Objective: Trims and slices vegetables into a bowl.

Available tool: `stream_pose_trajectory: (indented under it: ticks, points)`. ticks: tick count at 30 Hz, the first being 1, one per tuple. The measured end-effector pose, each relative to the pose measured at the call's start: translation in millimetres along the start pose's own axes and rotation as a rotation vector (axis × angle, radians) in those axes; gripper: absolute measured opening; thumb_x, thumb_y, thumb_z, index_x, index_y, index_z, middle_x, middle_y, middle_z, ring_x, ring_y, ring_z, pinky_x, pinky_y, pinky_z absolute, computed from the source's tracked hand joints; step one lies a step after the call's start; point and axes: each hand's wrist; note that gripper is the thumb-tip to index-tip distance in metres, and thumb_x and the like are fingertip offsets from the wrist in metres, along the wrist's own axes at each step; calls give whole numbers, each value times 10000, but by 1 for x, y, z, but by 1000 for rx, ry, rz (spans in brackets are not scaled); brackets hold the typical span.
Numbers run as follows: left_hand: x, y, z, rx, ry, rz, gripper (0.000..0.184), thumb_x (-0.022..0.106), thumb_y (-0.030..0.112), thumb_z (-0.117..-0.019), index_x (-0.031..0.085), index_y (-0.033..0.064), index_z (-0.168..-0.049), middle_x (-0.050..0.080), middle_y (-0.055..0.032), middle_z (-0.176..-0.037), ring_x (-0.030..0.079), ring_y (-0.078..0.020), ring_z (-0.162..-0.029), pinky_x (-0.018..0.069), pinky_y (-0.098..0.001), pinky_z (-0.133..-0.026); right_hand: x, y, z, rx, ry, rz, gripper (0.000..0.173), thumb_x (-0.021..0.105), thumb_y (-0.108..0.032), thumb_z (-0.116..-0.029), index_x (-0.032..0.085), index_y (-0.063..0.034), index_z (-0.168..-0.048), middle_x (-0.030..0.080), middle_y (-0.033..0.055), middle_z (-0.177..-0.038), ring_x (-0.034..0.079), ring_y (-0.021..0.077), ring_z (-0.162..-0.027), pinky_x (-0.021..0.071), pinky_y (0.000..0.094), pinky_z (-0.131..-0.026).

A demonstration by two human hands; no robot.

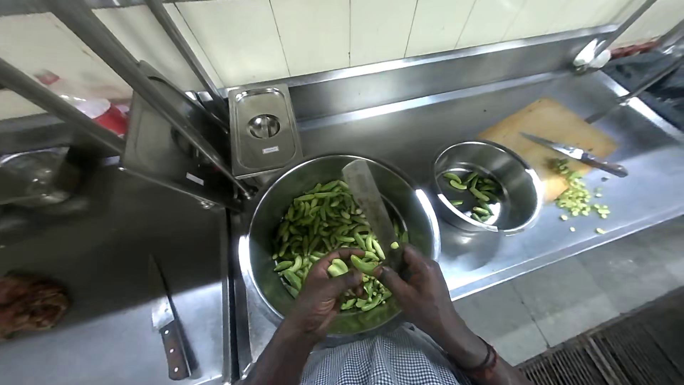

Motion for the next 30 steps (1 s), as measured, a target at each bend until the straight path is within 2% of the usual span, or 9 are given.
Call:
stream_pose_trajectory:
  ticks: [3,5,6,8,13,17,20,25,30]
  points:
    - [9,-9,-1,-100,69,163,286,592,7,-986,652,133,-1236,656,-142,-1019,641,-201,-771,585,-360,-730,4,-3,2,36,-13,-55,190,720,-312,-938,634,-143,-938,598,-35,-679,556,77,-539,484,240,-486]
    - [12,-10,-2,-127,90,206,258,570,30,-1003,666,142,-1214,662,-127,-951,633,-182,-730,581,-339,-702,4,-2,3,43,-37,-62,191,726,-308,-932,631,-143,-952,605,-34,-692,565,78,-551,492,240,-498]
    - [12,-9,-2,-114,92,216,249,567,28,-998,667,134,-1201,648,-117,-902,618,-168,-697,572,-321,-673,2,-1,3,45,-63,-70,198,740,-302,-924,633,-141,-966,608,-29,-702,567,81,-557,495,241,-502]
    - [8,-8,-2,-67,92,209,255,587,20,-984,681,117,-1200,666,-126,-910,620,-162,-683,571,-313,-654,-2,1,2,37,-110,-61,259,794,-323,-876,648,-144,-993,619,-32,-724,571,78,-572,501,241,-510]
    - [-2,-4,-2,48,83,38,214,685,-1,-906,666,59,-1111,672,-150,-945,629,-170,-683,569,-298,-619,-9,5,-2,69,-186,99,447,829,-518,-776,648,-169,-989,612,-61,-730,584,63,-614,520,275,-553]
    - [2,1,1,63,91,-20,209,703,-50,-883,673,53,-1063,667,-132,-891,634,-172,-675,582,-313,-626,-5,6,0,34,-259,99,380,779,-525,-840,660,-171,-912,592,-65,-672,564,60,-570,506,278,-532]
    - [4,0,2,45,98,26,241,688,-34,-896,661,51,-1120,677,-143,-922,642,-176,-686,584,-318,-632,-3,7,1,-37,-257,119,405,747,-553,-865,643,-162,-883,562,-70,-656,541,42,-562,486,251,-522]
    - [8,-4,5,-52,57,133,368,649,-41,-923,635,116,-1256,674,-140,-992,658,-179,-738,600,-344,-681,1,11,1,-127,-168,150,450,718,-596,-873,624,-156,-878,544,-70,-642,528,40,-545,482,250,-501]
    - [13,-7,3,-47,135,238,369,608,-89,-901,627,97,-1219,669,-139,-895,645,-177,-684,586,-326,-637,3,13,2,-101,-204,158,446,648,-571,-937,632,-136,-841,532,-52,-608,520,60,-519,472,273,-483]
Point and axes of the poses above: each hand's wrist, its own z-axis away from the middle knuckle, its own x-axis out of the palm, y = z × x
